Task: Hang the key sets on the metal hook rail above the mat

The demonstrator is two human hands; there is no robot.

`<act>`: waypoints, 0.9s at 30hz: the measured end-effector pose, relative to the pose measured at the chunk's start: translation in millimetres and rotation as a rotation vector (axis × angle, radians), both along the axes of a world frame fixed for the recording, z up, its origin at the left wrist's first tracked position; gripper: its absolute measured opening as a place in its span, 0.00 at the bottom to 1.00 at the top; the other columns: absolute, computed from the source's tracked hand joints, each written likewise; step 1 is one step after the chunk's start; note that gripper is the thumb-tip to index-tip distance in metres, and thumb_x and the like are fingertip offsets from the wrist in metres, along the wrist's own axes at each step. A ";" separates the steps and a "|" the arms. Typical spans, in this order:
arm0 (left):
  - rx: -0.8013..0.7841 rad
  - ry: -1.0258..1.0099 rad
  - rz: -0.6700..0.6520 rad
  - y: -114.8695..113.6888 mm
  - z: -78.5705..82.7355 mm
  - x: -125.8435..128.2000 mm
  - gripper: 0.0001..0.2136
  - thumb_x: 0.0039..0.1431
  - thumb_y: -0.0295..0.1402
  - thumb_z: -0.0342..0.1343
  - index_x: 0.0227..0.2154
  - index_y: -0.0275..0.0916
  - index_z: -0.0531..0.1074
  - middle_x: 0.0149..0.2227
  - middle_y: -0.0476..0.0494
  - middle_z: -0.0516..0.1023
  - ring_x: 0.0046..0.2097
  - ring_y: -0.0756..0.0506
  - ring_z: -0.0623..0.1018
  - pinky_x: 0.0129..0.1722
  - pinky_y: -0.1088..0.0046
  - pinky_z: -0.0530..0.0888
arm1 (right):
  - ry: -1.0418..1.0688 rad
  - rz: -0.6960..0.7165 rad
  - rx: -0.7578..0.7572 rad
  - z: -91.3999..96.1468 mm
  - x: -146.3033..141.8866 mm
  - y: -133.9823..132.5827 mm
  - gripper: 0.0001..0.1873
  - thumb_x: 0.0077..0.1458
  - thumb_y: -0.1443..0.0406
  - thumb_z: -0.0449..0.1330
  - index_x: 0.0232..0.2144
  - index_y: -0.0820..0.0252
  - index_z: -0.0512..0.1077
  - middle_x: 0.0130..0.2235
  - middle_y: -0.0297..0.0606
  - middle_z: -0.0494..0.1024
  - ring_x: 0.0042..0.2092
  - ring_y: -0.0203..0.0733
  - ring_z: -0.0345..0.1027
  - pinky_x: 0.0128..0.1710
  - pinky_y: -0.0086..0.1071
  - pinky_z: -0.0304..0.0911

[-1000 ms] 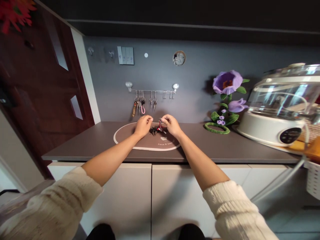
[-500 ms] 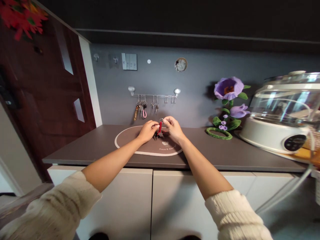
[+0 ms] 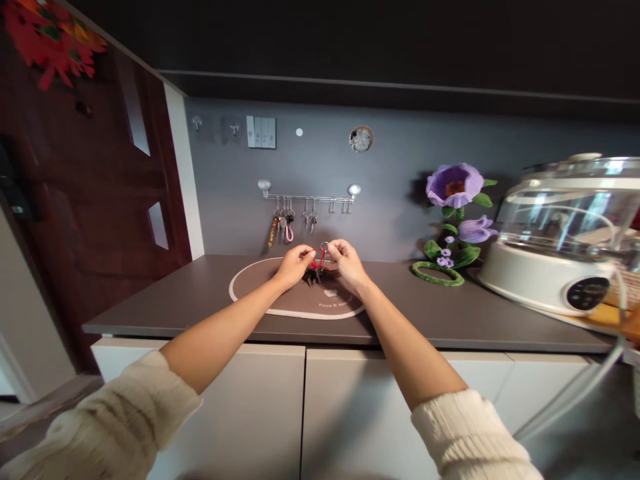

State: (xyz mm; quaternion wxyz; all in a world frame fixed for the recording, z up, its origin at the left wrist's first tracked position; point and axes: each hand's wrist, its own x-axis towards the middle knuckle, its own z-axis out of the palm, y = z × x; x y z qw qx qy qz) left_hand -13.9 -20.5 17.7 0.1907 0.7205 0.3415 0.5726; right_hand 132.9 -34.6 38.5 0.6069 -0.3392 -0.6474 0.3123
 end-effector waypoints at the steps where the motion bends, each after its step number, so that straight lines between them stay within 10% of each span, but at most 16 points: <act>1: -0.022 -0.039 -0.018 -0.6 1.8 -0.4 0.07 0.54 0.33 0.48 0.28 0.35 0.69 0.27 0.49 0.71 0.29 0.52 0.69 0.32 0.76 0.66 | -0.006 -0.007 -0.016 -0.3 -0.3 -0.3 0.15 0.44 0.54 0.59 0.27 0.59 0.64 0.26 0.30 0.66 0.28 0.31 0.57 0.31 0.28 0.55; 27: 0.056 -0.084 -0.027 -4.7 12.4 -4.3 0.10 0.51 0.37 0.52 0.29 0.35 0.72 0.31 0.45 0.74 0.34 0.50 0.71 0.37 0.73 0.68 | -0.149 0.120 0.035 -13.4 -8.8 6.0 0.14 0.44 0.56 0.60 0.30 0.61 0.70 0.32 0.34 0.72 0.34 0.35 0.64 0.38 0.30 0.59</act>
